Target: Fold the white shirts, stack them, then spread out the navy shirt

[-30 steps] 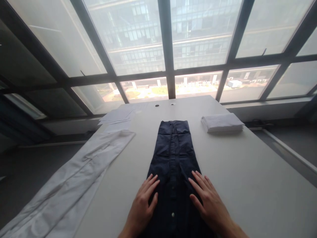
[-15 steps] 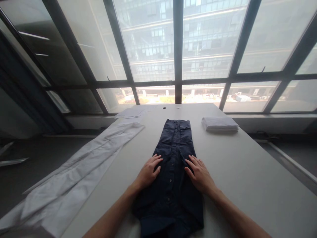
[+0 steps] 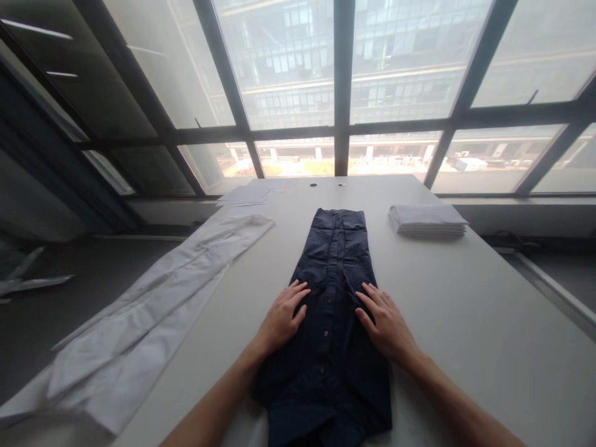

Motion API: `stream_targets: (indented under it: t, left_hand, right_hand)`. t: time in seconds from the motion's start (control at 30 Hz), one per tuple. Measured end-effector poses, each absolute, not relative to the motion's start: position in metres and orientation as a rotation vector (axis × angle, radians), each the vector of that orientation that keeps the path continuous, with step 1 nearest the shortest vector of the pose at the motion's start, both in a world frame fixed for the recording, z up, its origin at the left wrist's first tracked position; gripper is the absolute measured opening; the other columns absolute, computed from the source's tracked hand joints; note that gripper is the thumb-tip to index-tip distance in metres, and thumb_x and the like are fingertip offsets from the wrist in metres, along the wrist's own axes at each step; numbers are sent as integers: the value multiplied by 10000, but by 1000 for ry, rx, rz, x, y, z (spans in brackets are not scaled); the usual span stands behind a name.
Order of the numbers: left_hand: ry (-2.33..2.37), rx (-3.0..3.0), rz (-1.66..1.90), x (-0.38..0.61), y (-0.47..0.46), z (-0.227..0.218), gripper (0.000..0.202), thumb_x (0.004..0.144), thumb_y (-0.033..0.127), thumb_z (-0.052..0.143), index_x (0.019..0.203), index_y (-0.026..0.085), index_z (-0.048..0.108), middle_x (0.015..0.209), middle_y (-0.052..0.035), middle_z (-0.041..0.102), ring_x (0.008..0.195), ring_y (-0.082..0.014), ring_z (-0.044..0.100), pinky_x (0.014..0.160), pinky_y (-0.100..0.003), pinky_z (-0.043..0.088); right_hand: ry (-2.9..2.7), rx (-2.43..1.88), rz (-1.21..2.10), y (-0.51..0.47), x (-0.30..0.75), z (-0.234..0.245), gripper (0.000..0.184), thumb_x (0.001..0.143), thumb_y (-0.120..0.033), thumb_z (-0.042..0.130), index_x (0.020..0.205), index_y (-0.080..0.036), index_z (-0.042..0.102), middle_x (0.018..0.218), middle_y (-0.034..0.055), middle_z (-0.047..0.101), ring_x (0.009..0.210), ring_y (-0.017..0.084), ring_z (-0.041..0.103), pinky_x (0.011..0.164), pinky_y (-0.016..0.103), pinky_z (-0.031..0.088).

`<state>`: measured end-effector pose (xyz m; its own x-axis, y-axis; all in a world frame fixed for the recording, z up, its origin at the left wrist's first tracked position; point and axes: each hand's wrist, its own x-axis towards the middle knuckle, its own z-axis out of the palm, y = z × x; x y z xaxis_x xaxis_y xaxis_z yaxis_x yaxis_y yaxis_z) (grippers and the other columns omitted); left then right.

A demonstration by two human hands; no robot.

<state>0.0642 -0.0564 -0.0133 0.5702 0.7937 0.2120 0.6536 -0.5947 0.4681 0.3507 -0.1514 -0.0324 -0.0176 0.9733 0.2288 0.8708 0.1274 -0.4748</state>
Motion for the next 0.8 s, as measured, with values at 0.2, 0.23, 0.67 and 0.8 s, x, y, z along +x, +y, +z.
stream_targets:
  t: [0.2,0.23,0.67,0.8]
  left_hand:
    - [1197,2469,550,63,-55,-13,425,970,243,498,1376,239,625,1527,-44,526,1492,-252,369,1240,-513,315]
    - [1192,2473,545,62,-54,-13,427,973,244,493,1380,239,622,1530,-44,523,1493,-252,367,1240,-515,314]
    - [1164,2534,567,60,-51,-16,420,971,264,503,1372,258,629,1514,-33,542,1474,-258,399,1228,-501,340]
    - [1141,2542,570,59,-51,-13,424,977,279,500,1382,249,621,1520,-32,536,1473,-249,402,1232,-475,338]
  right_hand:
    - [-1905,-1775,284,-152,349,-28,520,1035,-488,404,1447,-225,580,1605,75,424,1500,276,350,1251,510,244]
    - [-1907,-1780,284,-152,349,-28,523,1035,-489,404,1450,-223,577,1607,74,420,1502,275,346,1252,506,244]
    - [-1892,-1815,335,-150,351,-24,528,1040,-491,387,1450,-216,575,1608,71,419,1503,267,349,1254,500,247]
    - [-1902,-1813,309,-151,350,-25,530,1040,-493,387,1440,-206,583,1601,81,430,1502,268,348,1254,500,237]
